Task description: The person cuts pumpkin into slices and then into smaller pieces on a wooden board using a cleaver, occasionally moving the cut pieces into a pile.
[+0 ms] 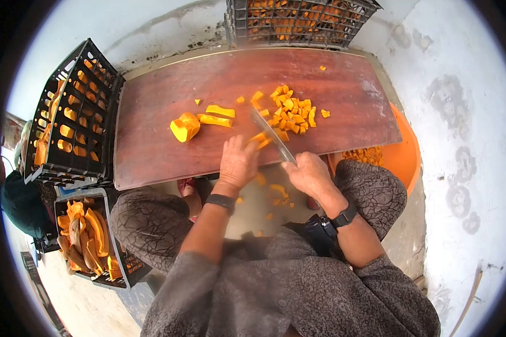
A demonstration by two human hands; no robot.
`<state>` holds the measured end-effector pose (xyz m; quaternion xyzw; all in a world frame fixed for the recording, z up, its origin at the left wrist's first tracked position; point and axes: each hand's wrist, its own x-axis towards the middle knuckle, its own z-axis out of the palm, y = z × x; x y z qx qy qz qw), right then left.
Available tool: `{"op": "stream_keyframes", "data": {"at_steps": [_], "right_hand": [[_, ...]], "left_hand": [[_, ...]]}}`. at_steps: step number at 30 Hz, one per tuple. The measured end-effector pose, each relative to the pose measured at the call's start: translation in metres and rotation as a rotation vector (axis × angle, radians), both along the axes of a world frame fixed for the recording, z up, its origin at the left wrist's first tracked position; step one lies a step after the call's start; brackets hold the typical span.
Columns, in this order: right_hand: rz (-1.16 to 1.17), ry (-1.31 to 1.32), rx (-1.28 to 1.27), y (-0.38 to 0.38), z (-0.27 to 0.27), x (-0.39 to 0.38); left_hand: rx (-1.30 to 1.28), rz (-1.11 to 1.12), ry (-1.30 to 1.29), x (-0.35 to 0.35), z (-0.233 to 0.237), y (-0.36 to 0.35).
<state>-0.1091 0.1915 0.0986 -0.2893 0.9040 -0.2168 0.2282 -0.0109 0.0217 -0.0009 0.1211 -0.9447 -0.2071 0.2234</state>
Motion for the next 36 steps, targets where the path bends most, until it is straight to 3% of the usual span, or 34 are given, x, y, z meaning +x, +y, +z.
{"op": "stream_keyframes", "data": {"at_steps": [11, 21, 30, 32, 36], "right_hand": [[0.024, 0.044, 0.044, -0.001, -0.002, -0.002], [0.014, 0.032, 0.080, -0.003, 0.002, 0.000], [0.010, -0.008, 0.076, -0.004, 0.004, -0.001], [0.025, -0.019, 0.106, -0.004, 0.004, -0.002], [0.002, -0.026, 0.109, -0.005, 0.003, -0.003]], "left_hand": [[-0.154, 0.051, 0.029, -0.006, -0.001, 0.001], [-0.112, 0.074, -0.041, -0.007, 0.007, 0.005], [0.035, 0.094, 0.117, -0.019, 0.006, -0.012], [0.256, 0.125, 0.154, -0.024, -0.003, -0.018], [0.249, 0.150, 0.077, -0.030, 0.006, -0.021]]}}
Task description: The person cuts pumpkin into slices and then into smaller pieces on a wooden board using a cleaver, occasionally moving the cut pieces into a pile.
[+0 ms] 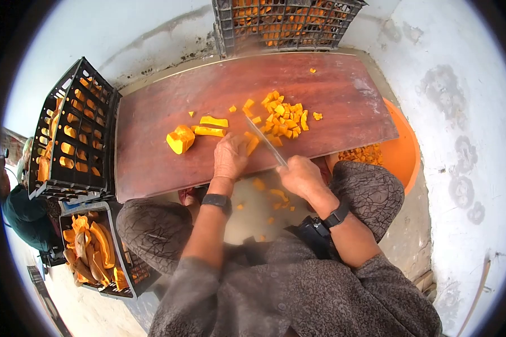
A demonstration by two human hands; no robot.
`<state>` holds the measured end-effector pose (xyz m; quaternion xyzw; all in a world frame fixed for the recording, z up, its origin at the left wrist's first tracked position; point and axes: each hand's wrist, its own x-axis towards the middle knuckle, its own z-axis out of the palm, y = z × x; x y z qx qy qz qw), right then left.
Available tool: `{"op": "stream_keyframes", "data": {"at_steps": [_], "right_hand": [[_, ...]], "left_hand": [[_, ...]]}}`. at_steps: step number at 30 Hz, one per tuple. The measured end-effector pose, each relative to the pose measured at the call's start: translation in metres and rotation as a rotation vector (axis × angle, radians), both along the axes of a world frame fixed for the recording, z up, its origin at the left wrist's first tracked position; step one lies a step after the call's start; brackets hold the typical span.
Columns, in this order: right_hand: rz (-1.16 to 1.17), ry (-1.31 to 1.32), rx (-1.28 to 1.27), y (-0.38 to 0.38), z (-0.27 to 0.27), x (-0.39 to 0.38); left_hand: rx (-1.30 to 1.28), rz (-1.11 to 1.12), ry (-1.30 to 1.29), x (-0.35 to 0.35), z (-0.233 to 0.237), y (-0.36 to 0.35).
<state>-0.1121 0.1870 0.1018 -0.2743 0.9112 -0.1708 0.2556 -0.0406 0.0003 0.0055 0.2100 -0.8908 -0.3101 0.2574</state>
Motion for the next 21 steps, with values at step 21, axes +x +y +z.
{"op": "stream_keyframes", "data": {"at_steps": [21], "right_hand": [[0.019, 0.065, -0.008, 0.002, -0.006, 0.002]], "left_hand": [[-0.291, -0.039, -0.089, -0.004, 0.010, 0.011]]}}
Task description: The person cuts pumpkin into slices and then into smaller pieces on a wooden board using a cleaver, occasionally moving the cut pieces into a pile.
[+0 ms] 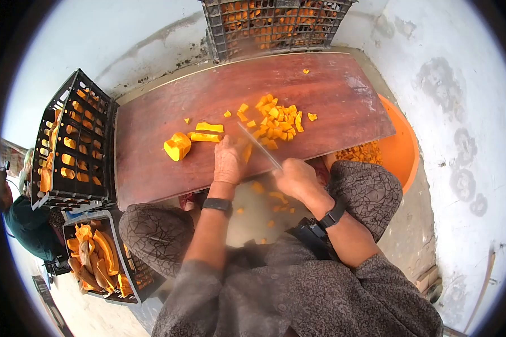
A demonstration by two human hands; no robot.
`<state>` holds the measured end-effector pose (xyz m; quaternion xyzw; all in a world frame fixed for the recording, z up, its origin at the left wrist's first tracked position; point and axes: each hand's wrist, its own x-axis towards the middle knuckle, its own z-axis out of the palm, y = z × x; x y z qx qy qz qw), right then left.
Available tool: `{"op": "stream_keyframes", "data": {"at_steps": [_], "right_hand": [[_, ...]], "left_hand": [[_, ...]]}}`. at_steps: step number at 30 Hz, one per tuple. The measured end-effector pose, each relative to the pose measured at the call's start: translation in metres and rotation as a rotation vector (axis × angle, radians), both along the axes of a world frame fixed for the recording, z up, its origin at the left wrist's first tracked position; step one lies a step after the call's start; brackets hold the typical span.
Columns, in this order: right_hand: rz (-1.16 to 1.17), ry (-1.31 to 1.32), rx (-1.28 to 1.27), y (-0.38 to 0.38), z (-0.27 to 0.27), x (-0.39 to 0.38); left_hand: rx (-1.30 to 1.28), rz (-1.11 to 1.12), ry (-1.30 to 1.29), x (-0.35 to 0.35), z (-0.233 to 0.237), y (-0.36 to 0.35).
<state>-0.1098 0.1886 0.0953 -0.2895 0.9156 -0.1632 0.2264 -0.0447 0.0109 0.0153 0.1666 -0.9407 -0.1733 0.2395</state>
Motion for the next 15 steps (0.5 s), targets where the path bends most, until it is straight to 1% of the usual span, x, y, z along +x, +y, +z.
{"op": "stream_keyframes", "data": {"at_steps": [3, 5, 6, 9, 11, 15], "right_hand": [[0.006, -0.006, 0.021, -0.001, 0.002, 0.000], [0.007, -0.009, 0.025, -0.001, 0.002, 0.001], [0.007, -0.008, 0.025, -0.001, 0.002, 0.001], [-0.002, -0.016, 0.026, -0.001, 0.002, 0.000], [-0.005, -0.004, 0.013, 0.000, 0.001, -0.001], [-0.034, -0.047, 0.025, -0.002, 0.004, -0.001]], "left_hand": [[0.034, -0.010, -0.050, 0.002, -0.004, -0.005], [0.073, 0.068, 0.017, 0.003, -0.017, -0.010], [0.073, 0.069, 0.017, 0.003, -0.017, -0.011], [0.007, 0.124, -0.040, 0.004, -0.019, -0.015], [-0.127, 0.131, -0.079, 0.005, -0.024, -0.022], [-0.106, 0.189, -0.100, 0.017, -0.011, -0.030]]}}
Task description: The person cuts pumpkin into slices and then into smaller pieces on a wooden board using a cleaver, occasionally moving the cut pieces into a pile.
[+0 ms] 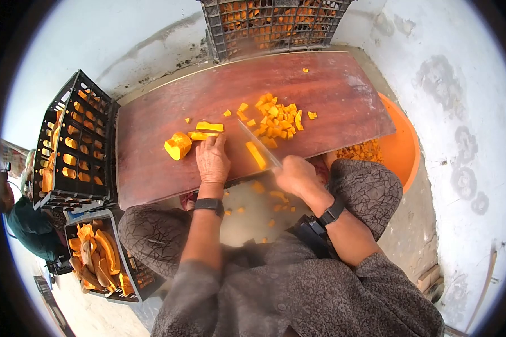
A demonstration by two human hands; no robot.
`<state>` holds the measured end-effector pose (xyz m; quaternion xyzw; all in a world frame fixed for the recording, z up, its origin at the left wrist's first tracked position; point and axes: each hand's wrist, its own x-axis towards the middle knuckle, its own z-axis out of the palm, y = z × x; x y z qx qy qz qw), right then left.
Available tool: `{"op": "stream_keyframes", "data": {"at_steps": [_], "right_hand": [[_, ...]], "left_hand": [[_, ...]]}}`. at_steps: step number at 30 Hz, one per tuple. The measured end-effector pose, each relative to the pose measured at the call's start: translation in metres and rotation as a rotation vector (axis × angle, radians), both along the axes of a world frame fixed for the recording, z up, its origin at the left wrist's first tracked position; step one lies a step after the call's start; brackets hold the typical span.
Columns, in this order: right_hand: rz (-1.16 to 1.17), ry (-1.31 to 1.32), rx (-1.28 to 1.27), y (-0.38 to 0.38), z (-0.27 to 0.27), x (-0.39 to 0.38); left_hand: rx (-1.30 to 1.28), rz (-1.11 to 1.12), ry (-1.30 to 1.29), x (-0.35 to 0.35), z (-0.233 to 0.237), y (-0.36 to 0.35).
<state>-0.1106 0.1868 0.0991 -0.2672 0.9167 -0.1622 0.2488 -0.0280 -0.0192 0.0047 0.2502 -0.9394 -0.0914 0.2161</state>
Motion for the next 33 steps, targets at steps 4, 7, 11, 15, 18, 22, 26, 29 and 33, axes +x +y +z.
{"op": "stream_keyframes", "data": {"at_steps": [4, 7, 11, 15, 18, 22, 26, 29, 33], "right_hand": [[0.004, 0.014, -0.003, 0.000, 0.000, -0.001], [0.007, 0.006, -0.010, 0.001, -0.003, -0.003], [0.008, 0.010, -0.047, 0.002, -0.008, -0.005], [-0.035, -0.114, 0.001, 0.002, -0.009, -0.012], [-0.050, -0.092, -0.101, 0.005, -0.022, -0.015], [-0.033, -0.143, -0.058, 0.001, -0.011, -0.017], [-0.051, -0.187, -0.055, 0.001, -0.003, -0.018], [-0.083, -0.194, -0.075, 0.000, -0.003, -0.016], [0.077, 0.320, -0.197, 0.006, -0.031, -0.016]], "left_hand": [[-0.149, 0.010, 0.112, 0.007, 0.004, 0.002], [-0.195, 0.042, 0.175, 0.004, 0.005, 0.016], [0.205, -0.170, 0.113, -0.001, 0.016, 0.047], [0.108, -0.328, 0.038, -0.002, 0.018, 0.066], [0.085, -0.347, 0.056, -0.001, 0.017, 0.063], [0.099, -0.328, 0.053, -0.004, 0.010, 0.058], [0.115, -0.263, 0.065, -0.002, 0.000, 0.047], [0.105, -0.232, 0.179, -0.001, -0.008, 0.042], [0.061, -0.250, 0.185, 0.003, -0.012, 0.040]]}}
